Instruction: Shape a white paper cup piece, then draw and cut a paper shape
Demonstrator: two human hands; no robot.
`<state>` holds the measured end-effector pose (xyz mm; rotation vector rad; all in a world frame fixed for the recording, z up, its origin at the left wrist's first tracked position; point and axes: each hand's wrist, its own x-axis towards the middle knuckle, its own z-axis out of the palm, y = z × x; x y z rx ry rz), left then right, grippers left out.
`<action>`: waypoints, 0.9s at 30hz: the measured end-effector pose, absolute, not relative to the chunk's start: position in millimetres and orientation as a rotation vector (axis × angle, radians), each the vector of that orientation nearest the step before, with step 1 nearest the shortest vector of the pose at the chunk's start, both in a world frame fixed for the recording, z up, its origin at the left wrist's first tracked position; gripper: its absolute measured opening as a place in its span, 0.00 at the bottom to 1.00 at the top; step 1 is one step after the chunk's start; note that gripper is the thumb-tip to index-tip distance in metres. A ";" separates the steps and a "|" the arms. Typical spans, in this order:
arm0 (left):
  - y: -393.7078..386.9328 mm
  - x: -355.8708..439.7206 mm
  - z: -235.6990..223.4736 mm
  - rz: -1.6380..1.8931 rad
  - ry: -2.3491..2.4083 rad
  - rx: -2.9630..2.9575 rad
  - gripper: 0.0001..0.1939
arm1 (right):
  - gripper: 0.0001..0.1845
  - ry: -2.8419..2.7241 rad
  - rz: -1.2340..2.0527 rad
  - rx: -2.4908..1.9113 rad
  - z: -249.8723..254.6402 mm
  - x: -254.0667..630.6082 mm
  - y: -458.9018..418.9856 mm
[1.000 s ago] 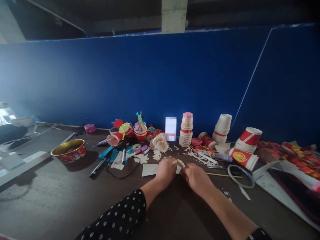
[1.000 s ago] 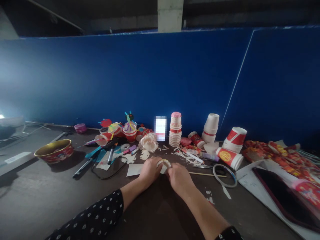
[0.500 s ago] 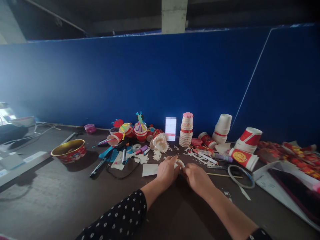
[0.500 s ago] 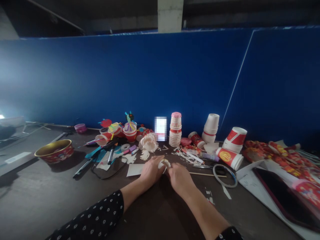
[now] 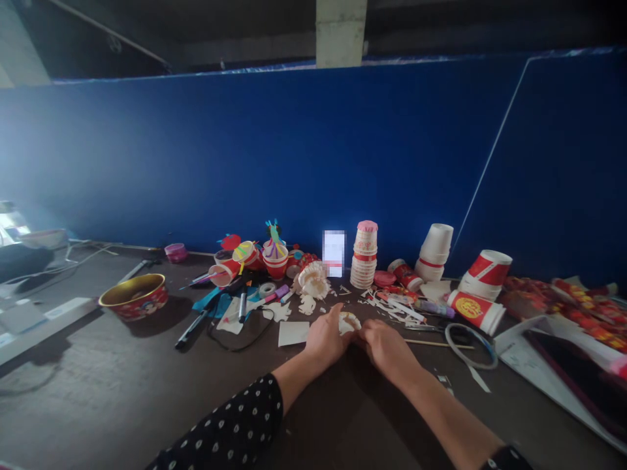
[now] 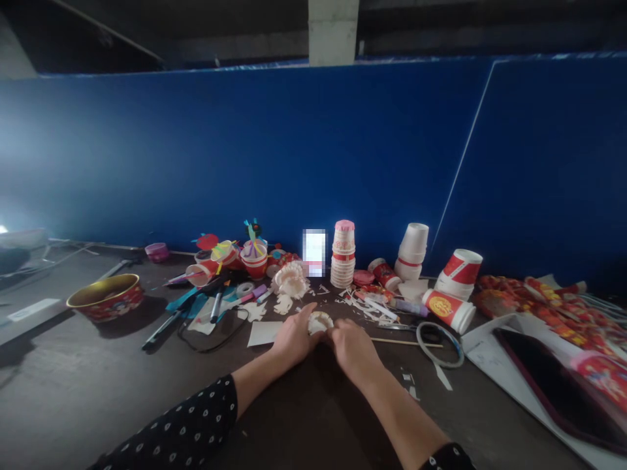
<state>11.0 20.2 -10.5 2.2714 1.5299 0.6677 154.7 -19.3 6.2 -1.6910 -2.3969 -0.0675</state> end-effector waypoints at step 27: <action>31.1 18.7 -14.9 1.295 1.143 1.426 0.21 | 0.17 -1.442 0.792 -1.372 -20.1 173.8 -4.7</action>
